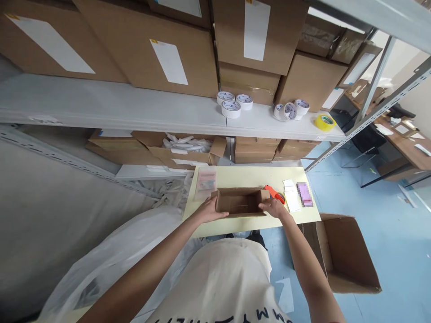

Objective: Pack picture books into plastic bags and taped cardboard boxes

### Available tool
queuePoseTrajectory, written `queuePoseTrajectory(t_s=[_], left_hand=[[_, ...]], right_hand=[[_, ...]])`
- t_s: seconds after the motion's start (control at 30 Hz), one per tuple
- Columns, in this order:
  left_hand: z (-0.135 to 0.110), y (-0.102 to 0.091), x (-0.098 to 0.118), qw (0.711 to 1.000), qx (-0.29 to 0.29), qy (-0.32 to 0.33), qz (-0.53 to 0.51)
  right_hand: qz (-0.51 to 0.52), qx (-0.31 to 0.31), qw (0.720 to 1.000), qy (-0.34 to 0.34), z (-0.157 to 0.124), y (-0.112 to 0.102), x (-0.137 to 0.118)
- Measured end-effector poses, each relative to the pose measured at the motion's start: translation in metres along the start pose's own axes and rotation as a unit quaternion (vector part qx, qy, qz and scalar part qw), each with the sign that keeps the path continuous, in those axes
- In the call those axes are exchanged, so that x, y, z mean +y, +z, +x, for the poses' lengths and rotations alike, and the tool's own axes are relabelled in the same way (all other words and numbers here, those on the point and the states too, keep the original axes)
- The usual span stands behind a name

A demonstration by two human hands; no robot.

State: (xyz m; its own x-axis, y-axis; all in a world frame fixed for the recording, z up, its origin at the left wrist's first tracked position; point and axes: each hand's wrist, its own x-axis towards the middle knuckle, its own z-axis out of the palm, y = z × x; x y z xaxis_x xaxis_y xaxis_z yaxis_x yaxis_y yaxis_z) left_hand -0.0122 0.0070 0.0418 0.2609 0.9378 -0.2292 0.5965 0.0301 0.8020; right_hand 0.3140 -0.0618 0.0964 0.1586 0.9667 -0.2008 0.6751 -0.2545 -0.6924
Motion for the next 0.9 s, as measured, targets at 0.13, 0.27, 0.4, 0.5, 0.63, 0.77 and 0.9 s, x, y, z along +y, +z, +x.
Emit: queuePoseTrajectory(t_s=[0.13,0.27,0.4,0.5,0.63,0.77,0.9], left_hand=[[-0.019,0.027,-0.011,0.999,-0.004,0.017,0.038],[-0.034,0.044,-0.014,0.997,0.05,0.036,0.039],[-0.034,0.045,-0.015,0.998,0.053,0.037,0.027],[-0.031,0.044,-0.015,0.998,0.051,0.033,0.01],[-0.026,0.044,-0.012,0.999,0.045,0.028,-0.009],[-0.023,0.043,-0.008,0.999,0.037,0.019,0.001],[-0.019,0.046,-0.001,0.999,0.046,0.009,0.014]], right_hand=[[-0.052,-0.045,0.998,-0.016,-0.017,0.041,0.01],[-0.093,-0.001,0.996,0.0,-0.031,0.068,0.012],[-0.12,0.018,0.989,-0.085,-0.026,0.039,0.011],[-0.141,0.02,0.979,-0.143,-0.012,0.009,0.005],[-0.143,-0.025,0.973,-0.178,0.018,-0.011,-0.005],[-0.109,-0.074,0.98,-0.147,0.05,-0.009,-0.006],[-0.048,-0.097,0.989,-0.103,0.068,0.003,0.006]])
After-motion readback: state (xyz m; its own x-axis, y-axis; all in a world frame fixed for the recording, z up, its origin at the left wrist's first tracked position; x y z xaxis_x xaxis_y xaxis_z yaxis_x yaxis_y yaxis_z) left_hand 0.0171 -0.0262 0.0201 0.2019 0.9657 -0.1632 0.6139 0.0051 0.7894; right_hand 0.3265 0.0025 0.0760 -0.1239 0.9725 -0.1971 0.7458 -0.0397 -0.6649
